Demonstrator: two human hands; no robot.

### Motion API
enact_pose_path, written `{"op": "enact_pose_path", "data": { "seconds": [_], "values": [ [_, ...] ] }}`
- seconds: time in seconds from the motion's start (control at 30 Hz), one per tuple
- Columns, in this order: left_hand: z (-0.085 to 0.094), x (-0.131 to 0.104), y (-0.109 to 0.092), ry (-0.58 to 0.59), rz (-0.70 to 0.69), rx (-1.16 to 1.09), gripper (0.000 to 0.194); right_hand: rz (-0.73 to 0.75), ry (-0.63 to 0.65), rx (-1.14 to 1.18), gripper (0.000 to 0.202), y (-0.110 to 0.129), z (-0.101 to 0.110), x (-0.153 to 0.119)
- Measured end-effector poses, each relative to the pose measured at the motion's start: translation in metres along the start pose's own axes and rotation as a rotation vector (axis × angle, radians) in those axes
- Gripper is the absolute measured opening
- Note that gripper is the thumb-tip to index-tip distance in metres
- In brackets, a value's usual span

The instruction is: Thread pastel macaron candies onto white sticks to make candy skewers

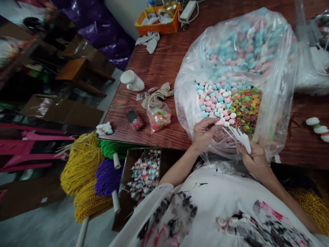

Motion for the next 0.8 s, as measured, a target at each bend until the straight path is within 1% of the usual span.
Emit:
{"op": "enact_pose_path", "data": {
  "seconds": [0.07, 0.2, 0.3, 0.33, 0.4, 0.47, 0.67, 0.8],
  "values": [
    [-0.002, 0.0, -0.007, 0.037, -0.095, 0.052, 0.022, -0.042, 0.003, 0.053, 0.022, -0.005, -0.002, -0.002],
    [-0.012, -0.004, -0.024, 0.09, -0.327, 0.143, 0.025, -0.135, -0.056, 0.191, 0.028, -0.01, -0.007, -0.003],
    [-0.018, -0.003, -0.031, 0.081, -0.412, 0.216, 0.031, -0.178, -0.141, 0.295, 0.019, -0.004, -0.012, -0.002],
    [-0.019, -0.002, -0.032, 0.072, -0.427, 0.236, 0.032, -0.194, -0.17, 0.326, 0.017, -0.002, -0.014, -0.002],
    [-0.02, 0.002, -0.035, 0.054, -0.45, 0.267, 0.034, -0.22, -0.22, 0.37, 0.023, 0.0, -0.018, -0.002],
    [-0.022, 0.006, -0.038, 0.035, -0.468, 0.287, 0.035, -0.213, -0.244, 0.389, 0.025, 0.0, -0.022, -0.002],
    [-0.027, 0.014, -0.044, 0.007, -0.482, 0.291, 0.031, -0.111, -0.303, 0.495, 0.025, -0.006, -0.033, -0.003],
    [-0.033, 0.013, -0.042, 0.001, -0.466, 0.291, 0.027, -0.031, -0.304, 0.485, 0.029, -0.005, -0.038, -0.005]
  ]
}}
Point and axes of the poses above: each hand's wrist, its own x-axis towards the middle knuckle, its own z-axis out of the back of the hand, y = z × x, the point moved 6 cm from there along x, towards the middle knuckle, and after that the axes turned 2 degrees about -z, right-handed, at the moved point
